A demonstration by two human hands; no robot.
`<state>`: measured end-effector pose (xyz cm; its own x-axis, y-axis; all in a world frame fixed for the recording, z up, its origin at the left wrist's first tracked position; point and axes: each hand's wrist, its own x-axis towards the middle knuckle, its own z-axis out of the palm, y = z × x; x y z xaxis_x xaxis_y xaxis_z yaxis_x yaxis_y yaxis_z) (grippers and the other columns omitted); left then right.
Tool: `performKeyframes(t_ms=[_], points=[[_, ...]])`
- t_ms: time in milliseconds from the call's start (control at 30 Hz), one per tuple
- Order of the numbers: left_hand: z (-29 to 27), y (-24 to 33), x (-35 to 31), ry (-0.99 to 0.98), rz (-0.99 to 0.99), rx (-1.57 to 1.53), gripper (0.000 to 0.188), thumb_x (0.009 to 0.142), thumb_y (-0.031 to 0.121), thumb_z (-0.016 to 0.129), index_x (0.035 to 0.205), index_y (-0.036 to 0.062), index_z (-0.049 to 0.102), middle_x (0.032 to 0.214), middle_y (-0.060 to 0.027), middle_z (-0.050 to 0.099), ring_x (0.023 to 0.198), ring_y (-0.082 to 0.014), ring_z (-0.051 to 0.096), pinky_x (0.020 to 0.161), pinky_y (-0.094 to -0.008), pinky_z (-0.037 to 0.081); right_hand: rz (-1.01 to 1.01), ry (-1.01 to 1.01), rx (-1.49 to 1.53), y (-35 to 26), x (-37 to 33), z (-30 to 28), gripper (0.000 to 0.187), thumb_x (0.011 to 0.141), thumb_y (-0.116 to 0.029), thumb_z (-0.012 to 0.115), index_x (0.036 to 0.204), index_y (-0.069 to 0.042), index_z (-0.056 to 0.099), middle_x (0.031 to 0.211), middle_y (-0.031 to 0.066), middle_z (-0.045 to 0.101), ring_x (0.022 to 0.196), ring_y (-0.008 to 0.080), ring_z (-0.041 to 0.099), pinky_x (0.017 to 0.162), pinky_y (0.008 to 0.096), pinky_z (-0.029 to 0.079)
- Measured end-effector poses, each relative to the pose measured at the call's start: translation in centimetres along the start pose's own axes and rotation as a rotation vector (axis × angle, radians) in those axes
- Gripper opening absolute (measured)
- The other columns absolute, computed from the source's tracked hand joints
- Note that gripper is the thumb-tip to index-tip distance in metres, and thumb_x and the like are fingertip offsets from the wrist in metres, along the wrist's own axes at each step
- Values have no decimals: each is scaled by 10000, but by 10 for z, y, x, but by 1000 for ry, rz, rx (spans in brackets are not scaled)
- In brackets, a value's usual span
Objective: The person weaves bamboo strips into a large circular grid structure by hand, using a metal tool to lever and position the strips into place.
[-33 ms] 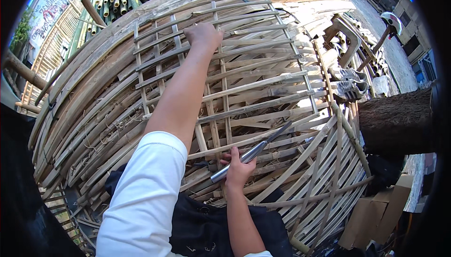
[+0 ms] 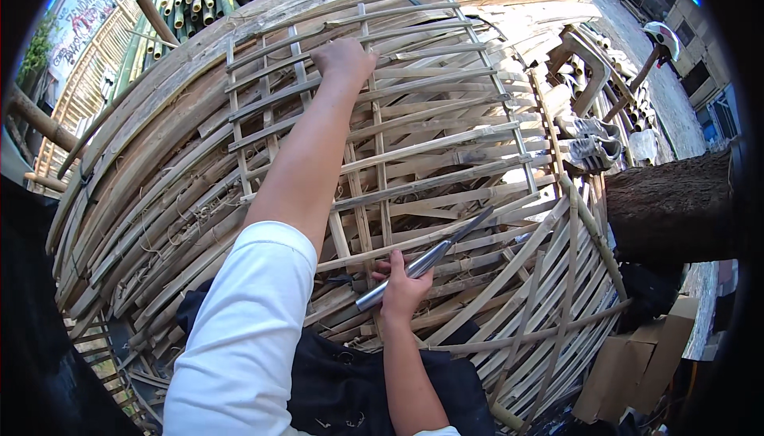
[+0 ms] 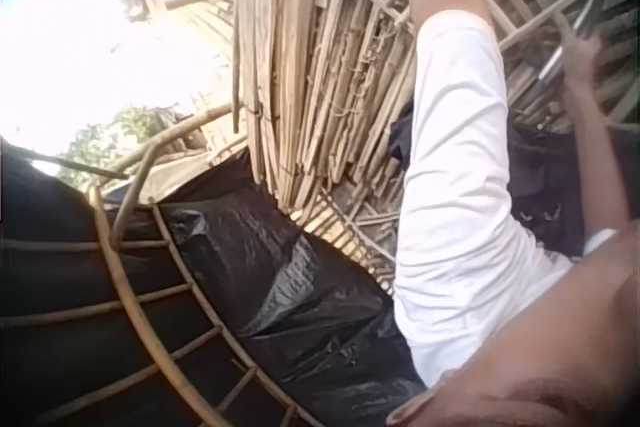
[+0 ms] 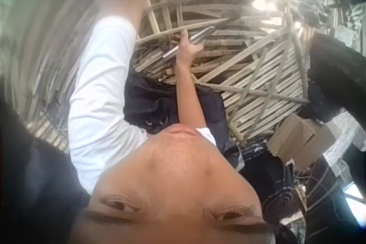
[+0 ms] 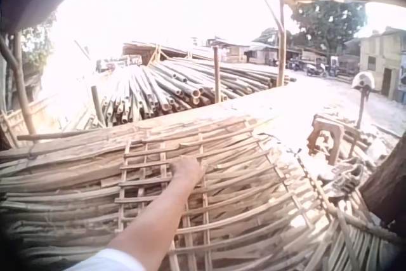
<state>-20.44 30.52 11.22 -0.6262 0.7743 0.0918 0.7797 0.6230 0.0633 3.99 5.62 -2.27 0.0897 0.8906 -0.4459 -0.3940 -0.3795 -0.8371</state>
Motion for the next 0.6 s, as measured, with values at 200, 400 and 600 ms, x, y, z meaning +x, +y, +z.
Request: performKeyframes(t_ms=[200, 400, 600], points=[[-9, -1, 15, -46, -21, -54, 431, 871, 430, 645, 1171, 131, 724, 1196, -85, 714, 1109, -251, 684, 871, -399, 531, 21, 11, -6, -2, 1, -1, 330, 912, -32, 690, 1109, 11, 430, 967, 126, 593, 712, 208, 688, 519, 316, 608], [-3, -3, 21, -78, 9, -33, 409, 875, 335, 621, 1201, 105, 710, 1257, -95, 692, 1173, -250, 658, 931, -410, 512, -36, -11, -16, 4, -1, -2, 324, 914, -41, 700, 1123, -19, 453, 1012, 120, 599, 750, 217, 702, 533, 330, 613], [-9, -3, 23, -139, 10, -15, 438, 904, 326, 587, 1265, 95, 677, 1327, -94, 656, 1235, -243, 619, 982, -412, 487, -85, -31, 26, 4, -3, -3, 421, 902, -21, 705, 1190, 7, 398, 1104, 165, 587, 832, 229, 702, 563, 323, 630]])
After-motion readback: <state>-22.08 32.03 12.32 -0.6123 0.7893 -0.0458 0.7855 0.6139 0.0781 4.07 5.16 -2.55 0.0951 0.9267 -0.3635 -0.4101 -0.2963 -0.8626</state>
